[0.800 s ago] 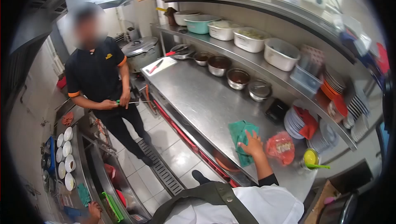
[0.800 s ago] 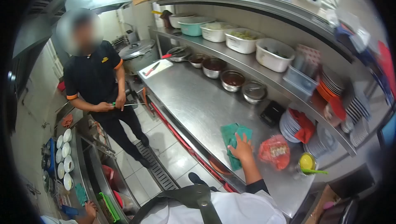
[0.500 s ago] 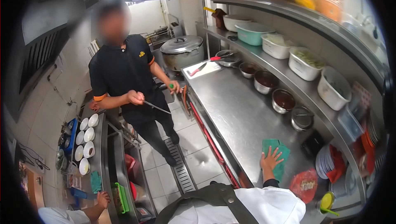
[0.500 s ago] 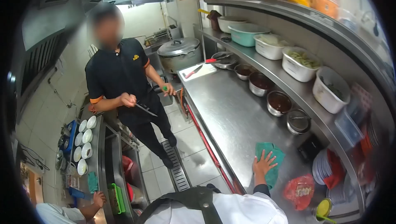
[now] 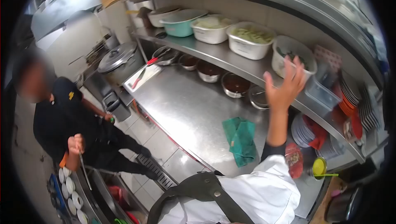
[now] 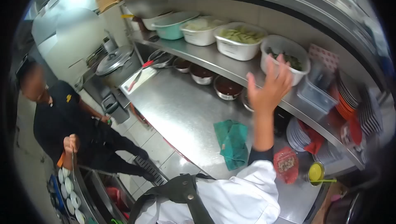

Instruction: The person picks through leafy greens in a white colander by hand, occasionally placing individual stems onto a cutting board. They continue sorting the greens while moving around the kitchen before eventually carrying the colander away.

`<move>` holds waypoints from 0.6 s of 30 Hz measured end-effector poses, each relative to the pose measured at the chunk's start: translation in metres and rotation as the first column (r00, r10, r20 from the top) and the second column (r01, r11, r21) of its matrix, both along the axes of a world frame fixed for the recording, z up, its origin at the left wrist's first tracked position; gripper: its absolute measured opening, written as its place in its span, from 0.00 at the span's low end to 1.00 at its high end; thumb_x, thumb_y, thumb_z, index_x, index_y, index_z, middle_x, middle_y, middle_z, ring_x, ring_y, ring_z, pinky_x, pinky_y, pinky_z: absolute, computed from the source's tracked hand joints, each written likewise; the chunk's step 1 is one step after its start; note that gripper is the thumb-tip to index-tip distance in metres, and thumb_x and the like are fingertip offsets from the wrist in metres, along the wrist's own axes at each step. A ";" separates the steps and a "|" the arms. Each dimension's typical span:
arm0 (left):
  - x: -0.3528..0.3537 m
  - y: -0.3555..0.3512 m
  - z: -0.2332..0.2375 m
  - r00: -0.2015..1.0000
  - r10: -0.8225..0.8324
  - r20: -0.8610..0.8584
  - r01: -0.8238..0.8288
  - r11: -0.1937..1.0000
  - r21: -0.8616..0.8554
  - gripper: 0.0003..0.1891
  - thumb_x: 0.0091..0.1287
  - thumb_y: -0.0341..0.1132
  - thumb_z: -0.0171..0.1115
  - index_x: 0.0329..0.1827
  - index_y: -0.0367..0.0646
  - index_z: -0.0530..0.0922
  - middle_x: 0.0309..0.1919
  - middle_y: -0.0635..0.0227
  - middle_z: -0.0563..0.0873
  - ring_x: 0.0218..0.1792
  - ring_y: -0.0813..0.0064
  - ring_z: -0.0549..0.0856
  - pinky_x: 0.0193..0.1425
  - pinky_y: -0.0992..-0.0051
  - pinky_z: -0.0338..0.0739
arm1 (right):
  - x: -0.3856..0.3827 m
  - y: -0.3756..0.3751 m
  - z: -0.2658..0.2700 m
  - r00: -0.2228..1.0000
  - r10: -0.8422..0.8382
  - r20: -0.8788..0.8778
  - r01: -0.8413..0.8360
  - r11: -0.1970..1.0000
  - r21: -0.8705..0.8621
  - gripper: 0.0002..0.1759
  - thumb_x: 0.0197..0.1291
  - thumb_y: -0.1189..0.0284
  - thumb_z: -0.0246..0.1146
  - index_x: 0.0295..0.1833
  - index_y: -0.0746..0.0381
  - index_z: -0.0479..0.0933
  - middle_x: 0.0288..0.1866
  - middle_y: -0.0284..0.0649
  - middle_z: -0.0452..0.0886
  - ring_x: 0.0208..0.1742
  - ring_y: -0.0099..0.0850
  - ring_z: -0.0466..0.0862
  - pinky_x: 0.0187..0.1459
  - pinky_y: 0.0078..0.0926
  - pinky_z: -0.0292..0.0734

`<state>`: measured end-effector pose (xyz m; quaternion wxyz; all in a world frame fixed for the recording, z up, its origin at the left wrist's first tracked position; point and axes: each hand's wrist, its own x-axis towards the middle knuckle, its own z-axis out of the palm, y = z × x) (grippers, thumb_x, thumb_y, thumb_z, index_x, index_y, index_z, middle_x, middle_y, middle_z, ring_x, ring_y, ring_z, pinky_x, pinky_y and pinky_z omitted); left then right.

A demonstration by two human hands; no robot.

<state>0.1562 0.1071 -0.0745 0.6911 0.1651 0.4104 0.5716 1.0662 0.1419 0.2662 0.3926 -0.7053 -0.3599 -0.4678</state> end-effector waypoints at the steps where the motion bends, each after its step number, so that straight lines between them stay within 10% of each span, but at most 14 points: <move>1: 0.033 0.029 -0.025 0.980 -0.014 -0.198 0.004 0.999 -0.052 0.22 0.65 0.57 0.41 0.44 0.47 0.71 0.34 0.64 0.76 0.32 0.65 0.76 0.35 0.62 0.72 | 0.024 -0.014 0.025 0.995 -0.090 -0.041 0.088 0.994 -0.059 0.32 0.42 0.65 0.67 0.58 0.53 0.68 0.61 0.41 0.66 0.64 0.39 0.62 0.64 0.50 0.48; 5: 0.188 0.071 -0.134 0.550 -0.337 -0.764 0.107 0.936 -0.336 0.22 0.64 0.55 0.44 0.48 0.46 0.71 0.38 0.63 0.76 0.34 0.64 0.77 0.38 0.62 0.72 | 0.115 -0.029 0.015 0.895 -0.339 -0.289 0.060 0.735 -0.675 0.24 0.36 0.71 0.67 0.46 0.61 0.76 0.41 0.49 0.78 0.45 0.43 0.78 0.47 0.40 0.71; 8: 0.315 0.042 -0.175 0.365 -0.514 -0.776 0.263 0.857 -0.444 0.23 0.64 0.54 0.47 0.51 0.46 0.71 0.42 0.62 0.77 0.37 0.64 0.78 0.39 0.62 0.73 | 0.106 -0.048 -0.010 0.966 0.153 -0.206 -0.230 0.873 -0.429 0.18 0.38 0.78 0.64 0.41 0.64 0.77 0.35 0.50 0.80 0.37 0.44 0.80 0.40 0.36 0.73; 9: 0.355 0.038 -0.158 0.380 -0.535 -0.755 0.322 0.841 -0.435 0.23 0.64 0.54 0.47 0.51 0.46 0.71 0.43 0.62 0.77 0.37 0.64 0.78 0.40 0.62 0.73 | 0.075 -0.062 0.005 0.894 0.181 -0.410 -0.367 0.820 -0.439 0.18 0.38 0.78 0.63 0.41 0.65 0.77 0.34 0.49 0.80 0.36 0.42 0.81 0.38 0.35 0.73; 14: 0.471 0.020 0.045 0.531 -0.682 -0.502 0.696 0.689 -0.200 0.27 0.65 0.56 0.46 0.62 0.51 0.63 0.55 0.66 0.72 0.53 0.68 0.75 0.49 0.64 0.71 | -0.032 -0.122 0.026 0.876 0.371 -0.307 -0.480 0.722 -0.499 0.14 0.29 0.76 0.68 0.25 0.67 0.72 0.23 0.51 0.72 0.26 0.51 0.71 0.28 0.39 0.64; 18: 0.489 0.004 0.143 0.618 -0.711 -0.336 0.766 0.641 0.054 0.32 0.66 0.58 0.40 0.66 0.47 0.54 0.57 0.59 0.70 0.53 0.67 0.75 0.52 0.62 0.72 | -0.056 -0.103 0.027 0.568 0.780 -0.261 -0.737 0.342 -0.583 0.16 0.29 0.70 0.70 0.25 0.67 0.72 0.20 0.47 0.70 0.24 0.46 0.71 0.27 0.36 0.63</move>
